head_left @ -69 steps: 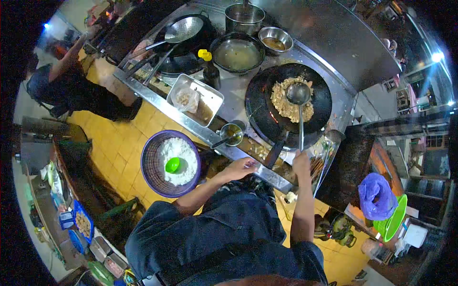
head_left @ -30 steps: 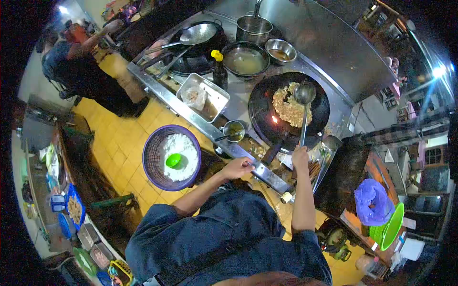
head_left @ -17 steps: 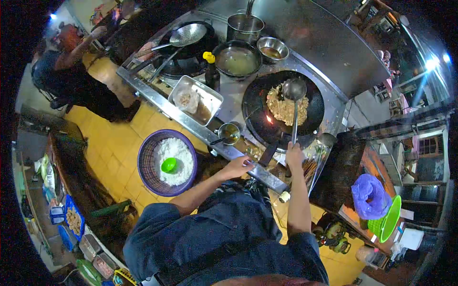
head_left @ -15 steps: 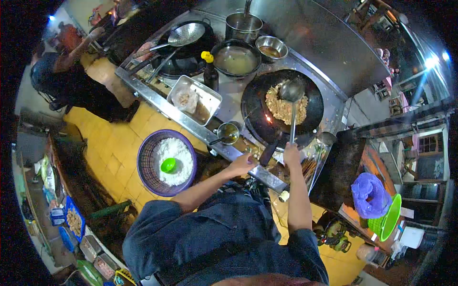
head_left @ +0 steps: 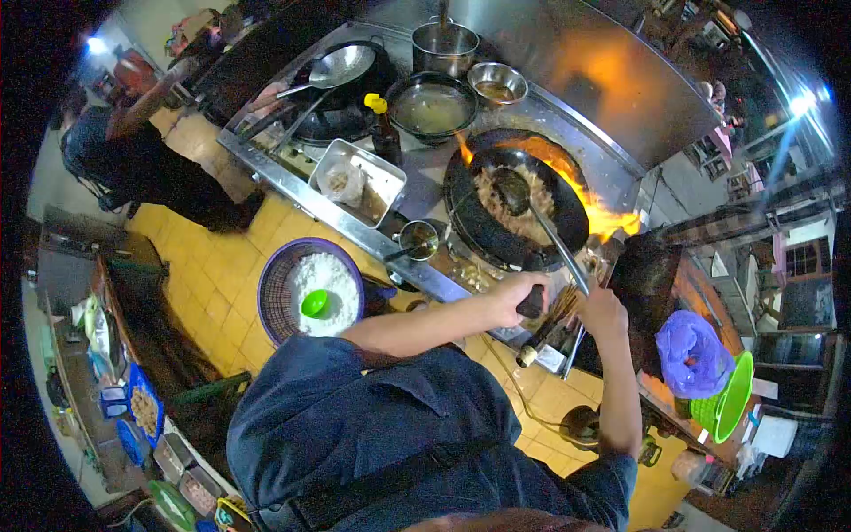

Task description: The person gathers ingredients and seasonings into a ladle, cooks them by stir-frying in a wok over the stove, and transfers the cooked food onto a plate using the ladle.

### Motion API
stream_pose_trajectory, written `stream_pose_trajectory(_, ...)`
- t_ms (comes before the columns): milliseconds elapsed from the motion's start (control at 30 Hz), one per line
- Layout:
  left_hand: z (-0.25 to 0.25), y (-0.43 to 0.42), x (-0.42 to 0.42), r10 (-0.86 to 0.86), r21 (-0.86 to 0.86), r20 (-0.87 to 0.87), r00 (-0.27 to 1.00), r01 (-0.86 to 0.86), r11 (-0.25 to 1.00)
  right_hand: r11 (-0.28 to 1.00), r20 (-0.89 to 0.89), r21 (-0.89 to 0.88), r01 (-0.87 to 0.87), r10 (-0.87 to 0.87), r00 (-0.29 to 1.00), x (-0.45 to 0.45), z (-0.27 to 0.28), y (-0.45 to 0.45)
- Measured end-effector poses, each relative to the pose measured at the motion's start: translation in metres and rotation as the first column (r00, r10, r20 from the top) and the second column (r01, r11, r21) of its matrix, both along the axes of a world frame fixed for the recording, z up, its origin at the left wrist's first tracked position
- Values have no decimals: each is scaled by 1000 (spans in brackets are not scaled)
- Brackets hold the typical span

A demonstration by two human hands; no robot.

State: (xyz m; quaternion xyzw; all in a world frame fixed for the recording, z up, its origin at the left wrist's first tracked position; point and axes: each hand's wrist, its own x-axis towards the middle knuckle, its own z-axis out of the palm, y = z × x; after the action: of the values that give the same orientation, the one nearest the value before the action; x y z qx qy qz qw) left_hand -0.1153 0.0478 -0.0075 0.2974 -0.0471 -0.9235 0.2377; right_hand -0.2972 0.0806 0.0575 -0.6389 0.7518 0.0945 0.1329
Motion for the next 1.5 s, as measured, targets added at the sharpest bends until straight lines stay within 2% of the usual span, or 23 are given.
stream_pose_trajectory(133, 10, -23, 41, -179, 80, -117, 977, 189, 979, 984, 0, -38, -175, 175, 985, 13, 37, 33)
stream_pose_trajectory(233, -60, -13, 55, -82, -102, 309, 948, 119, 988, 984, 36, -64, -167, 170, 985, 19, 25, 49)
stream_pose_trajectory(267, -57, 1, 53, -158, -424, 569, 807, 452, 785, 991, -14, -52, -120, 119, 993, 21, 17, 51)
stream_pose_trajectory(367, 30, 65, 43, -183, -104, 268, 946, 218, 970, 1000, -91, -10, -3, 2, 996, 33, 4, 53)
stream_pose_trajectory(533, -25, -11, 44, -105, -163, 309, 945, 161, 973, 984, 36, -159, -86, 93, 995, 7, -64, 70)
stream_pose_trajectory(567, -65, -10, 46, -76, -493, 309, 948, 228, 840, 948, 11, -288, -135, 144, 990, 0, -83, 66)
stream_pose_trajectory(633, -46, 22, 47, -176, -452, 250, 952, 275, 849, 985, 230, -159, 69, -31, 973, 10, -65, 59)
stream_pose_trajectory(700, -13, 52, 53, -261, -410, 276, 925, 359, 838, 864, 204, -484, -139, 266, 942, -9, -85, 62)
stream_pose_trajectory(733, 11, 65, 58, -299, -384, 329, 896, 416, 825, 909, 329, -407, -86, 234, 915, -28, -109, 69)
stream_pose_trajectory(767, 5, 69, 58, -242, -411, 411, 879, 416, 811, 943, 487, -329, -46, 211, 847, -35, -129, 65)
stream_pose_trajectory(800, -20, 59, 60, -96, -841, 170, 981, 195, 505, 971, 628, -239, -8, 161, 762, -41, -147, 61)
stream_pose_trajectory(867, -63, 41, 57, -81, -671, 186, 979, 186, 717, 978, 908, 55, 201, -132, 397, 5, -110, 68)
stream_pose_trajectory(900, -83, 29, 52, -74, -524, 224, 972, 184, 832, 910, 944, 325, 259, -328, -30, 25, -94, 70)
stream_pose_trajectory(933, -103, 20, 47, -42, -463, 267, 963, 167, 870, 846, 867, 485, 220, -434, -244, 25, -116, 71)
stream_pose_trajectory(1000, -138, 8, 38, 63, -559, 356, 932, 158, 814, 930, 927, 352, 109, -330, -179, 29, -172, 82)
stream_pose_trajectory(1067, -146, -1, 31, 141, -635, 482, 865, 234, 736, 997, 903, -28, 78, -9, 430, 28, -235, 107)
stream_pose_trajectory(1100, -151, -4, 28, 218, -667, 541, 812, 256, 700, 999, 863, -21, 50, -7, 506, 22, -253, 113)
stream_pose_trajectory(1167, -106, 1, 34, 102, -557, 631, 769, 357, 750, 981, 843, 191, -23, -152, 515, 17, -273, 111)
stream_pose_trajectory(1233, -126, 3, 26, 295, -677, 594, 748, 267, 686, 933, 809, 337, -124, -220, 545, 18, -286, 101)
stream_pose_trajectory(1300, -171, -4, 9, 471, -617, 781, 410, 391, 683, 877, 771, 419, -235, -207, 602, 26, -297, 95)
stream_pose_trajectory(1367, -222, 8, 2, 680, -665, 692, 243, 582, 469, 812, 746, 474, -340, -166, 644, 41, -308, 92)
stream_pose_trajectory(1433, -125, 104, 55, 753, -811, 557, 349, 425, 403, 742, 727, 512, -432, -107, 678, 59, -319, 94)
stream_pose_trajectory(1500, -168, 172, 79, 871, -900, 411, 268, 272, 341, 673, 714, 539, -507, -45, 699, 78, -329, 100)
